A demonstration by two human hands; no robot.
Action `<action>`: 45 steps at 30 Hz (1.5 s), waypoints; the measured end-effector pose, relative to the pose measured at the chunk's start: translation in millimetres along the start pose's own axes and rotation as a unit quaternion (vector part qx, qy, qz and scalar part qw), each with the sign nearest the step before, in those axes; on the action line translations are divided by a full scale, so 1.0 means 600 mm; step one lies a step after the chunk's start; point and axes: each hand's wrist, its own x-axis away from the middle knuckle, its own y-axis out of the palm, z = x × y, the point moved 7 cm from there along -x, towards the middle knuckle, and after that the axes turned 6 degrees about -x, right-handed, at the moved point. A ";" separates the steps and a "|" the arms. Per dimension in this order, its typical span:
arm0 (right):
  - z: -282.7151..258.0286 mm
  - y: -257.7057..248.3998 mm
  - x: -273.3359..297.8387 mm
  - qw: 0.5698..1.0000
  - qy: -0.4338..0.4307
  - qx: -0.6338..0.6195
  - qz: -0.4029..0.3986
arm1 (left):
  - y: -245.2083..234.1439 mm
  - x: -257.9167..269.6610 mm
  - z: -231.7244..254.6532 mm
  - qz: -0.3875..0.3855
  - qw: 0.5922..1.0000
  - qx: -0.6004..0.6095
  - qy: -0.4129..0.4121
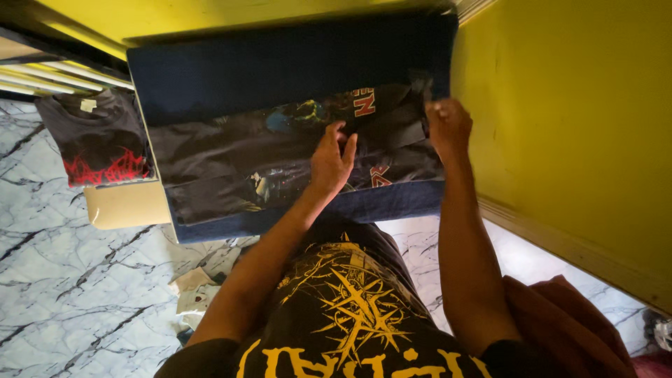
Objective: The person folds two shirts one by one by laying them on a flat surface, folding the sides and bottom, and then placing them on a chair.
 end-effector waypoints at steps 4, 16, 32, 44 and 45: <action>-0.035 0.024 -0.075 0.999 -0.033 0.002 0.036 | -0.019 -0.044 0.023 0.051 0.983 -0.107 0.142; 0.061 0.050 -0.138 0.975 0.142 -0.154 0.079 | -0.053 -0.144 -0.086 0.071 0.944 -0.287 0.146; -0.194 0.145 0.136 0.958 -0.154 0.233 -0.060 | -0.173 0.036 -0.172 0.072 0.949 -0.304 0.033; -0.132 0.187 0.177 0.944 -0.073 0.311 -0.086 | -0.357 0.121 -0.413 0.089 0.929 -0.339 -0.118; -0.138 0.189 0.184 0.943 -0.071 0.315 -0.075 | -0.361 0.137 -0.414 0.094 0.929 -0.342 -0.104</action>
